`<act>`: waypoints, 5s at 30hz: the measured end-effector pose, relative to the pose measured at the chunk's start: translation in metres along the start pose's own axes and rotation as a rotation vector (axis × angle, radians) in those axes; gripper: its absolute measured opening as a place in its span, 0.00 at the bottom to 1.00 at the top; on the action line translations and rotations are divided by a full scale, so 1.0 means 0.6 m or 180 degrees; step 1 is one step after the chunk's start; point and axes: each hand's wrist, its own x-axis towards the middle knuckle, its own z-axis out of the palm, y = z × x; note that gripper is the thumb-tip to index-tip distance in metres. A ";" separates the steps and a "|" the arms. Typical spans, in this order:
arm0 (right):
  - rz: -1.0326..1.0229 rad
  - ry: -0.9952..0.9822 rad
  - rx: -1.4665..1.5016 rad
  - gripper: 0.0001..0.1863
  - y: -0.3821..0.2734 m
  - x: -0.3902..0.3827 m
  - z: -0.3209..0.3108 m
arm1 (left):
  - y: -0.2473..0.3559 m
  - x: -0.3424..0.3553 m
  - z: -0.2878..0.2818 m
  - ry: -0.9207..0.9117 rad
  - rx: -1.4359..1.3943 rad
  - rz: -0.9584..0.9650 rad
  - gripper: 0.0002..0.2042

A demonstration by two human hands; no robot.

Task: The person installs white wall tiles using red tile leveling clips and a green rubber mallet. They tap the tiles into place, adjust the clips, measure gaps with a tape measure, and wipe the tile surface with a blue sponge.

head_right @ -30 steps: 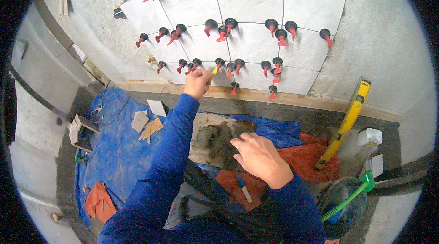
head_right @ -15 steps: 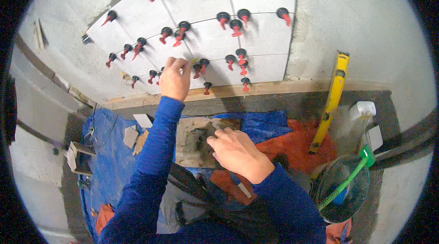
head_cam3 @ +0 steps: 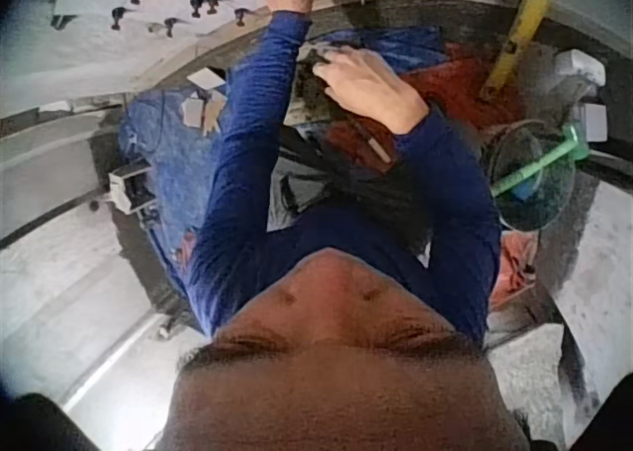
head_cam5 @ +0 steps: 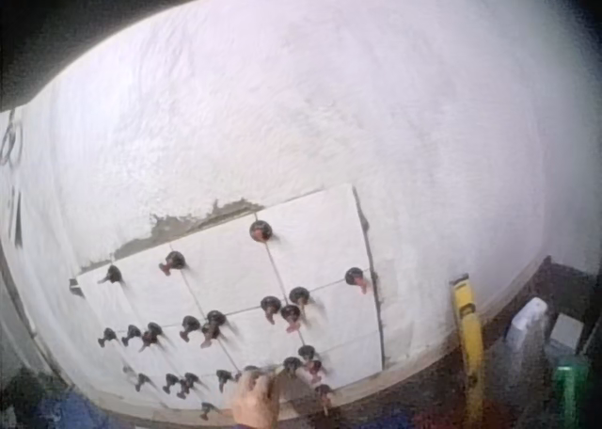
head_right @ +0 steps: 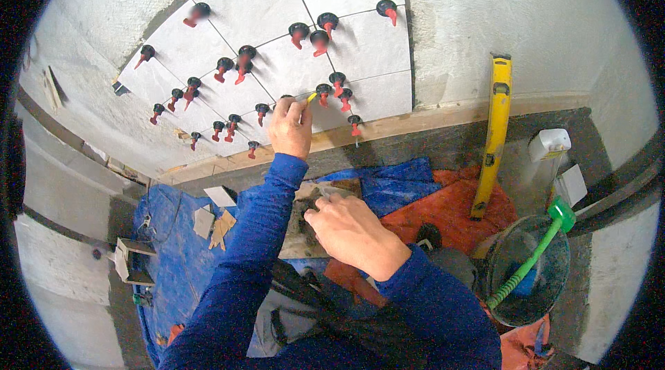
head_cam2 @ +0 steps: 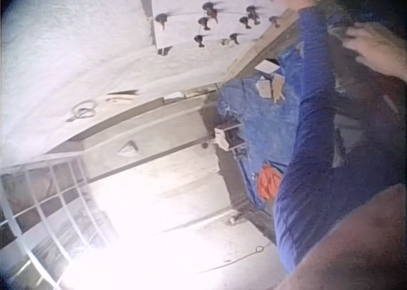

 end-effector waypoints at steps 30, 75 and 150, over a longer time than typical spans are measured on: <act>0.0667 0.0964 -0.0011 0.11 0.027 0.030 0.012 | 0.025 -0.032 -0.108 0.0055 -0.0277 -0.0390 0.05; 0.1731 0.3737 0.2116 0.18 0.134 0.320 0.147 | -0.189 -0.363 -0.310 -0.1354 -0.2143 -0.3789 0.12; 0.1274 0.2171 0.1584 0.12 0.023 0.204 0.089 | -0.173 -0.330 -0.219 -0.1412 -0.1201 -0.3122 0.13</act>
